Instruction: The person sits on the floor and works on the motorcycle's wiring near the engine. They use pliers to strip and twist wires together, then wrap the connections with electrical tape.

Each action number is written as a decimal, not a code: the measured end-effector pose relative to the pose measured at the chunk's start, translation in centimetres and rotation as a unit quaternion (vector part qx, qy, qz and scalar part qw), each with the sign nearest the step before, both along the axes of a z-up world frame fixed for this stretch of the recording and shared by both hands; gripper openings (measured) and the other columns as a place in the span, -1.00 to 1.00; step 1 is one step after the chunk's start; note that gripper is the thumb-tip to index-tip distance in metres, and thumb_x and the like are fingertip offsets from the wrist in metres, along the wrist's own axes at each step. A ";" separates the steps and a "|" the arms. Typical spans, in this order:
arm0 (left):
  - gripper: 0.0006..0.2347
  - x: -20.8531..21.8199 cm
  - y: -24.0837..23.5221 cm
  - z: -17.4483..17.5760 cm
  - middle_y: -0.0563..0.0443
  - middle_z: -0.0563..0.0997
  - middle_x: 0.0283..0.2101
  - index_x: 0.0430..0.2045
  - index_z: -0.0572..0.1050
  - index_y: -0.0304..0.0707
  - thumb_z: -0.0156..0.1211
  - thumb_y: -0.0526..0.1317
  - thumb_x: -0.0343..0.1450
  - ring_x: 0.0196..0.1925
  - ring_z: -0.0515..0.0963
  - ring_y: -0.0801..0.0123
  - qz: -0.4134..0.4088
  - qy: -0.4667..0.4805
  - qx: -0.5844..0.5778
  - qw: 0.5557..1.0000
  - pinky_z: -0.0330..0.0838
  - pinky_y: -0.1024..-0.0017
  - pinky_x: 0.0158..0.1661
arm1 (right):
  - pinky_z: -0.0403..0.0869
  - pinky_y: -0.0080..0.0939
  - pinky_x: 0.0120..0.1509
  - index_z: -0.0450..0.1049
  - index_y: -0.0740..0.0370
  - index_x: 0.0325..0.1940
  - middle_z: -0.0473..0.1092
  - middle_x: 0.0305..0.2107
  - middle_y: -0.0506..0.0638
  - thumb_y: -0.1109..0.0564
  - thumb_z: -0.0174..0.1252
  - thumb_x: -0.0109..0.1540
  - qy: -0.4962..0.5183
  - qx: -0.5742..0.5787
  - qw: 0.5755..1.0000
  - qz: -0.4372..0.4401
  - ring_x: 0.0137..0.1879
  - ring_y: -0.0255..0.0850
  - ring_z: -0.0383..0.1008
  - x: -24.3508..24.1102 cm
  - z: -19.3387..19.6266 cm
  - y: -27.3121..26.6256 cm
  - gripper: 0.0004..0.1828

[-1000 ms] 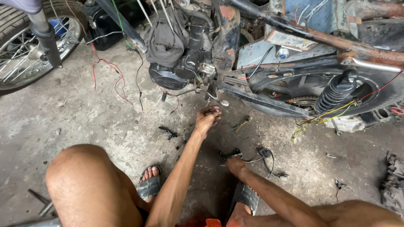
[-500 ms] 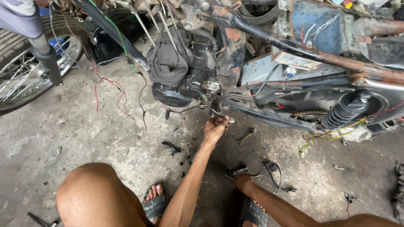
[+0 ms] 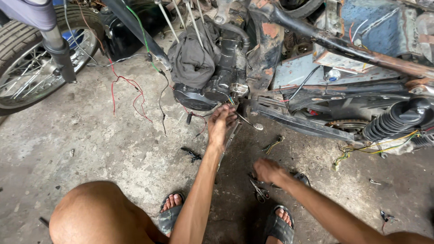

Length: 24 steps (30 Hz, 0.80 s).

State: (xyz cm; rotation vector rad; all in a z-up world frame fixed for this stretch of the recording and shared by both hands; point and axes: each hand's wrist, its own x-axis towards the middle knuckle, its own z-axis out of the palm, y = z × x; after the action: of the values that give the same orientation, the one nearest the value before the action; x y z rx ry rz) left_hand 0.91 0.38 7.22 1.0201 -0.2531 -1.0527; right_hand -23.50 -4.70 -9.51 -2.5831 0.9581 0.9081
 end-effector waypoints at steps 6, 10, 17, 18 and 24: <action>-0.82 0.2 -2.5 -3.0 0.10 0.62 -0.35 -0.30 0.52 -0.18 0.22 -0.11 0.36 -0.40 0.58 0.55 0.058 0.035 -0.037 0.997 0.45 0.62 -0.34 | 0.40 -0.30 -0.47 0.45 0.00 -0.42 0.49 -0.52 -0.06 0.02 0.22 0.10 -0.156 -0.061 0.986 0.000 -0.54 -0.26 0.45 4.2 15.6 -2.9 -0.90; -0.83 -0.8 -3.5 -3.7 0.10 0.61 -0.38 -0.31 0.52 -0.18 0.23 -0.13 0.35 -0.43 0.56 0.57 0.058 0.051 -0.054 0.996 0.46 0.65 -0.37 | 0.35 -0.35 -0.61 0.44 0.18 -0.36 0.47 -0.49 0.12 0.17 0.15 0.15 -0.193 -0.014 0.981 -0.022 -0.64 -0.28 0.39 5.0 21.3 -3.1 -0.95; -0.85 -1.4 -3.4 -3.7 0.07 0.58 -0.40 -0.26 0.51 -0.22 0.23 -0.24 0.35 -0.45 0.53 0.59 0.108 0.026 -0.072 0.991 0.47 0.69 -0.39 | 0.48 -0.06 -0.21 0.47 0.24 -0.23 0.48 -0.45 0.16 0.17 0.14 0.17 -0.331 -0.022 0.942 -0.054 -0.26 0.02 0.53 9.5 25.4 -2.9 -0.87; -0.85 -1.4 -3.4 -3.7 0.06 0.58 -0.39 -0.26 0.51 -0.22 0.23 -0.25 0.35 -0.45 0.54 0.58 0.116 0.026 -0.072 0.990 0.47 0.69 -0.40 | 0.50 0.01 -0.14 0.47 0.23 -0.19 0.49 -0.39 0.18 0.18 0.14 0.16 -0.366 -0.033 0.930 -0.031 -0.18 0.08 0.53 10.4 25.4 -3.1 -0.84; -0.87 -1.1 -3.4 -4.5 0.09 0.57 -0.41 -0.27 0.51 -0.23 0.19 -0.27 0.36 -0.48 0.54 0.60 0.115 0.043 -0.075 0.990 0.45 0.72 -0.45 | 0.47 0.02 -0.08 0.53 0.10 -0.21 0.44 -0.37 0.13 0.06 0.07 0.20 -0.399 -0.098 0.912 0.009 -0.14 0.09 0.49 15.1 22.0 -5.5 -0.81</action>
State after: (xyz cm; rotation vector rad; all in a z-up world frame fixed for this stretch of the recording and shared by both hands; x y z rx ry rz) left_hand -0.15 -3.03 2.69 0.8439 -0.1384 -0.8534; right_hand -8.38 -10.24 12.51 -2.7124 0.7854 -0.2894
